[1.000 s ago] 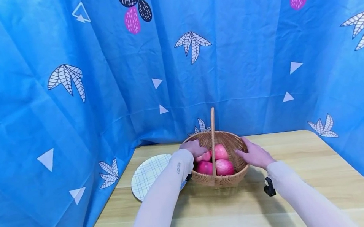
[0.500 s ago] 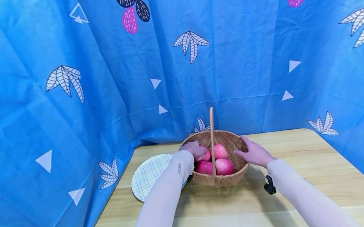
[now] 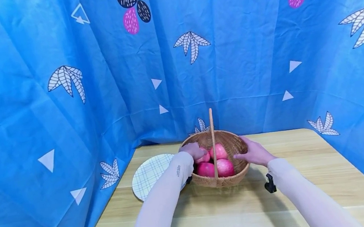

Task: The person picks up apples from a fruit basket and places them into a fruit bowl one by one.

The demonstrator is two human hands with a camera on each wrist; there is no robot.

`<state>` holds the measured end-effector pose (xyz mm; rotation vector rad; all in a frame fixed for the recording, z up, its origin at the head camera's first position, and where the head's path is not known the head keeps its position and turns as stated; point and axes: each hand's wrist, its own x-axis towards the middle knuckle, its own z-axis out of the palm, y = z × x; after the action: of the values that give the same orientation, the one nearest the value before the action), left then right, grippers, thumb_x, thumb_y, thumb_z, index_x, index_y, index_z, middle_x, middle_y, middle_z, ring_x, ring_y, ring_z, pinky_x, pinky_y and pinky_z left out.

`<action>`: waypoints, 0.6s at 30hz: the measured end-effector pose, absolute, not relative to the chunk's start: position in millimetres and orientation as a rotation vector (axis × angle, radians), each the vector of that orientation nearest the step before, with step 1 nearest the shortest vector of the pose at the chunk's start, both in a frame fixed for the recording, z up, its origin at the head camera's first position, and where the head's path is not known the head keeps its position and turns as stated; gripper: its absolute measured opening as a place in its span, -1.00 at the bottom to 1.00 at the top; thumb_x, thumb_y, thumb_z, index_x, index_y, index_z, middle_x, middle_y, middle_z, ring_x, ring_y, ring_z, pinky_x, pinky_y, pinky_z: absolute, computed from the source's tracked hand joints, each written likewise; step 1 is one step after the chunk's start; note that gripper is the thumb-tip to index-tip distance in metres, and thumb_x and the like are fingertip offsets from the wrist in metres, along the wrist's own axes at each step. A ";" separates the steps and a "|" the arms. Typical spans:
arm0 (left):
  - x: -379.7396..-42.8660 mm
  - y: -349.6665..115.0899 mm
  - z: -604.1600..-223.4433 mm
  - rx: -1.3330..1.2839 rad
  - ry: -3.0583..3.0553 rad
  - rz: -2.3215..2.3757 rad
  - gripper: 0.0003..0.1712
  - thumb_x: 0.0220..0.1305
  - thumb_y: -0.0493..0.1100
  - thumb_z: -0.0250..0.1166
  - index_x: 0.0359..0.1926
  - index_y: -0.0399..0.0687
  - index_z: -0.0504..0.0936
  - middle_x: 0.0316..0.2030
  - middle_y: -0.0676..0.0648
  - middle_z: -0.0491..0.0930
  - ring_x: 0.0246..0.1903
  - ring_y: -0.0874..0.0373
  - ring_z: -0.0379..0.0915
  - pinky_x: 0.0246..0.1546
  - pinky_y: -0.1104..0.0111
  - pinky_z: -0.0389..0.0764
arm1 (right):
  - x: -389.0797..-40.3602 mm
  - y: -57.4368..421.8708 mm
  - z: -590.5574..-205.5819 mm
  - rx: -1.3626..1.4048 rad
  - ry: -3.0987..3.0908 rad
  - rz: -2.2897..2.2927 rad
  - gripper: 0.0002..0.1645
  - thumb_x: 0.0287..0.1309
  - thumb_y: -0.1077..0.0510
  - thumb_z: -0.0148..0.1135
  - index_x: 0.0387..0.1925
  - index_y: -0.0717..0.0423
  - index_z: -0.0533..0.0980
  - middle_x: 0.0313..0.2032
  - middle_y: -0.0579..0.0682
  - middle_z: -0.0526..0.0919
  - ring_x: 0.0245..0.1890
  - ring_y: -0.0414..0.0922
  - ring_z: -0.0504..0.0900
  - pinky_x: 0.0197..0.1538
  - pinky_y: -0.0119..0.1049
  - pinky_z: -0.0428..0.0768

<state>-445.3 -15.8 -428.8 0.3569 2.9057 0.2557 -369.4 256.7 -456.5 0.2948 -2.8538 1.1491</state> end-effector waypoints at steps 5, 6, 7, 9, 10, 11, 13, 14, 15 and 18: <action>-444.6 -18.4 -427.4 0.384 2.899 0.279 -0.50 0.26 0.28 0.12 -0.10 0.03 0.67 -0.01 -0.03 0.68 -0.10 0.11 0.56 -0.14 0.22 0.57 | -368.5 253.5 -454.0 0.312 -2.857 1.130 0.19 0.05 -0.02 0.52 0.55 0.11 0.05 0.27 0.36 0.48 0.20 0.28 0.55 0.25 0.20 0.48; -443.9 -19.0 -426.9 0.389 2.894 0.293 -0.51 0.26 0.27 0.13 -0.11 0.02 0.67 -0.01 -0.04 0.68 -0.11 0.10 0.56 -0.13 0.23 0.57 | -367.9 253.2 -453.5 0.321 -2.858 1.124 0.18 0.04 0.00 0.53 0.55 0.12 0.04 0.28 0.36 0.48 0.20 0.29 0.55 0.25 0.20 0.48; -443.3 -19.3 -426.6 0.394 2.888 0.302 -0.53 0.26 0.26 0.14 -0.13 0.02 0.67 -0.03 -0.04 0.67 -0.12 0.10 0.56 -0.13 0.23 0.57 | -367.2 253.1 -453.0 0.331 -2.858 1.124 0.19 0.04 0.02 0.53 0.55 0.13 0.04 0.28 0.37 0.47 0.21 0.30 0.54 0.25 0.21 0.48; -441.4 -20.3 -424.8 0.408 2.879 0.317 -0.53 0.25 0.26 0.14 -0.15 0.01 0.67 -0.05 -0.04 0.68 -0.13 0.11 0.56 -0.12 0.26 0.57 | -366.1 253.4 -452.1 0.341 -2.859 1.121 0.20 0.03 0.04 0.54 0.56 0.14 0.03 0.29 0.38 0.45 0.21 0.31 0.53 0.24 0.22 0.48; -439.9 -20.5 -422.9 0.417 2.873 0.326 -0.52 0.24 0.26 0.15 -0.15 -0.01 0.66 -0.05 -0.05 0.68 -0.13 0.11 0.55 -0.11 0.27 0.57 | -365.7 253.8 -451.6 0.341 -2.860 1.119 0.22 0.01 0.06 0.55 0.56 0.13 0.02 0.30 0.38 0.45 0.21 0.31 0.53 0.24 0.23 0.48; -438.0 -20.7 -420.1 0.423 2.867 0.339 -0.52 0.24 0.26 0.16 -0.15 -0.02 0.66 -0.06 -0.05 0.68 -0.13 0.11 0.55 -0.10 0.28 0.57 | -365.7 254.2 -451.3 0.348 -2.860 1.121 0.22 0.01 0.07 0.55 0.56 0.13 0.02 0.30 0.38 0.44 0.21 0.32 0.53 0.24 0.23 0.48; -434.8 -20.6 -415.0 0.432 2.863 0.357 -0.55 0.22 0.22 0.18 -0.18 -0.04 0.66 -0.11 -0.06 0.68 -0.16 0.10 0.55 -0.12 0.29 0.57 | -366.6 255.2 -450.7 0.350 -2.861 1.113 0.24 0.00 0.07 0.56 0.57 0.11 0.01 0.29 0.37 0.46 0.21 0.30 0.54 0.24 0.21 0.48; -433.7 -20.5 -412.8 0.437 2.862 0.358 -0.56 0.22 0.21 0.18 -0.20 -0.04 0.66 -0.14 -0.05 0.68 -0.18 0.10 0.55 -0.14 0.29 0.57 | -367.0 255.6 -450.3 0.357 -2.861 1.106 0.24 0.00 0.07 0.56 0.57 0.11 0.01 0.29 0.37 0.46 0.21 0.30 0.54 0.24 0.21 0.48; -433.6 -20.2 -411.6 0.438 2.861 0.356 -0.58 0.21 0.20 0.18 -0.22 -0.04 0.66 -0.17 -0.05 0.68 -0.20 0.10 0.55 -0.17 0.29 0.57 | -367.6 255.9 -450.0 0.352 -2.863 1.106 0.24 0.00 0.07 0.56 0.57 0.10 0.01 0.29 0.36 0.46 0.21 0.30 0.54 0.24 0.21 0.48; -432.3 -19.2 -411.9 0.428 2.852 0.344 -0.64 0.20 0.17 0.21 -0.29 0.01 0.65 -0.22 -0.03 0.66 -0.25 0.10 0.53 -0.22 0.29 0.56 | -368.2 256.0 -450.0 0.340 -2.869 1.106 0.24 0.00 0.06 0.56 0.57 0.08 0.01 0.29 0.36 0.46 0.21 0.29 0.54 0.24 0.19 0.50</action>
<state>-432.3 -19.2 -411.9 0.4282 2.8525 0.3443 -368.2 256.0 -450.0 0.3401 -2.8693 1.1065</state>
